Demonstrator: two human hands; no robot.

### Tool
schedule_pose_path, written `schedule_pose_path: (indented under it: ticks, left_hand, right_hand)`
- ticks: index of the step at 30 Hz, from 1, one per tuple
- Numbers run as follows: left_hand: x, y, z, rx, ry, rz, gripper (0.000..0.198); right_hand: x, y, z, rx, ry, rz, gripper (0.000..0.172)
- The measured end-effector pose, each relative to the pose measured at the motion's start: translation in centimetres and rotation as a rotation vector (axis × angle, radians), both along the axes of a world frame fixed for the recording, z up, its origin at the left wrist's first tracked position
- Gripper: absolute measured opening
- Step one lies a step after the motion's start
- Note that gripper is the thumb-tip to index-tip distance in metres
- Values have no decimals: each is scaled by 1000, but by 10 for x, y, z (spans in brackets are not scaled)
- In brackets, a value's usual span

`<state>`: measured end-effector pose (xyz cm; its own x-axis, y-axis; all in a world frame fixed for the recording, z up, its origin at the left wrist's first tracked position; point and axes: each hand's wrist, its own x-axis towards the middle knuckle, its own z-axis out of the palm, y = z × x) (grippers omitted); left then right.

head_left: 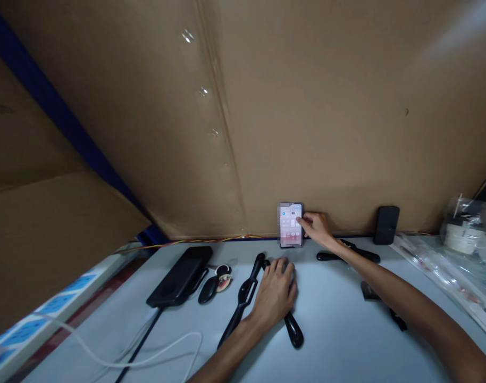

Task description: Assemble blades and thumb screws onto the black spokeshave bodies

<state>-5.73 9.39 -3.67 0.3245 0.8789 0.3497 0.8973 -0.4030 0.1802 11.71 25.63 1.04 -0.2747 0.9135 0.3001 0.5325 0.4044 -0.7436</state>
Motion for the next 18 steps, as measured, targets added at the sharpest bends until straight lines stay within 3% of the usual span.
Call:
schedule_pose_path:
  ticks: [18]
  left_hand:
    - [2,-1,2,6,40,15,29]
  right_hand:
    - [-1,1,1,7,-77,-13,30]
